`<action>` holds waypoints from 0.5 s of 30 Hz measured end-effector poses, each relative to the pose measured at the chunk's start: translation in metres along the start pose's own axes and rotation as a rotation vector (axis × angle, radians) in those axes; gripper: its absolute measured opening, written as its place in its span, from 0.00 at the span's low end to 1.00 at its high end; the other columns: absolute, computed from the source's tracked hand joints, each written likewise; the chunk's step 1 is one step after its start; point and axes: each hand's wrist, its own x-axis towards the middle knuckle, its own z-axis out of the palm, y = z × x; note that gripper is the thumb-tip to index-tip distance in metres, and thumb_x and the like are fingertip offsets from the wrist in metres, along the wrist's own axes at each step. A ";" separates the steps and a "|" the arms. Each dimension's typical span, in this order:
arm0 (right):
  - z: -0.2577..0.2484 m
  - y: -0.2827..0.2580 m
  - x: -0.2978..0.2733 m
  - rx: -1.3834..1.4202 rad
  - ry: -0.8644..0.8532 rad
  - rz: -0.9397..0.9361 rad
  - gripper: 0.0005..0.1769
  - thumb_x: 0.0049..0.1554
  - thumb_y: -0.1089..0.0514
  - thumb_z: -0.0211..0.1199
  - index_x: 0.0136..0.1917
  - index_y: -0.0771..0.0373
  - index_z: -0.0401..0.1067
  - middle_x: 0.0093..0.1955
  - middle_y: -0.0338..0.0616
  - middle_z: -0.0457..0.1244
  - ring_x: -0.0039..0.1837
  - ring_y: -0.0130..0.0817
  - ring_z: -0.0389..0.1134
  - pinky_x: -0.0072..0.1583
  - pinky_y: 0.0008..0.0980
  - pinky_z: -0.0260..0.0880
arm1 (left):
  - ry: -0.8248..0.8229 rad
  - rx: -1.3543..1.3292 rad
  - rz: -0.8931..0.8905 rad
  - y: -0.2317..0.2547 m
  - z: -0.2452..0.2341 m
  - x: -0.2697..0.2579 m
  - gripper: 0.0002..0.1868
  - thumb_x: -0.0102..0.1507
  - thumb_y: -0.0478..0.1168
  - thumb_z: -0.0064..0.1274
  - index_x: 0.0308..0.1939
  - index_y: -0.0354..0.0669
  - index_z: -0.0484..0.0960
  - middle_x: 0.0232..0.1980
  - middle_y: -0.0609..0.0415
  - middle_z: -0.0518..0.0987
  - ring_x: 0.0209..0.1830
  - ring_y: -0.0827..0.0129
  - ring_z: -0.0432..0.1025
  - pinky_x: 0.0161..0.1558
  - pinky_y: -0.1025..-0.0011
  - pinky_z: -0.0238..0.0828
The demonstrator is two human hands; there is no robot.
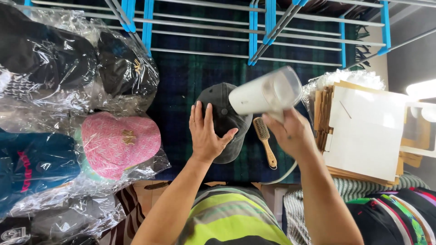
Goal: Using a handheld steamer and a brush to clean and reshape a black baseball cap at a workstation.
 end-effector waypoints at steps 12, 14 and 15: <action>-0.037 -0.018 0.031 0.025 -0.242 0.277 0.28 0.58 0.36 0.63 0.52 0.65 0.70 0.27 0.53 0.65 0.33 0.51 0.73 0.39 0.51 0.72 | -0.104 0.005 -0.038 0.000 -0.003 -0.002 0.64 0.47 0.73 0.65 0.73 0.31 0.64 0.76 0.30 0.59 0.77 0.34 0.52 0.73 0.43 0.47; -0.034 -0.016 0.027 0.049 -0.211 0.255 0.26 0.58 0.39 0.64 0.52 0.66 0.70 0.28 0.57 0.66 0.33 0.52 0.73 0.39 0.51 0.71 | -0.119 0.029 -0.030 0.004 -0.008 0.008 0.64 0.45 0.72 0.67 0.72 0.33 0.66 0.76 0.33 0.59 0.78 0.35 0.50 0.74 0.42 0.43; -0.033 -0.015 0.025 0.073 -0.181 0.237 0.25 0.58 0.42 0.66 0.52 0.67 0.70 0.30 0.61 0.66 0.33 0.53 0.73 0.38 0.51 0.71 | -0.138 0.050 -0.023 0.006 -0.009 0.014 0.63 0.43 0.71 0.69 0.71 0.34 0.68 0.77 0.35 0.59 0.79 0.36 0.48 0.75 0.41 0.39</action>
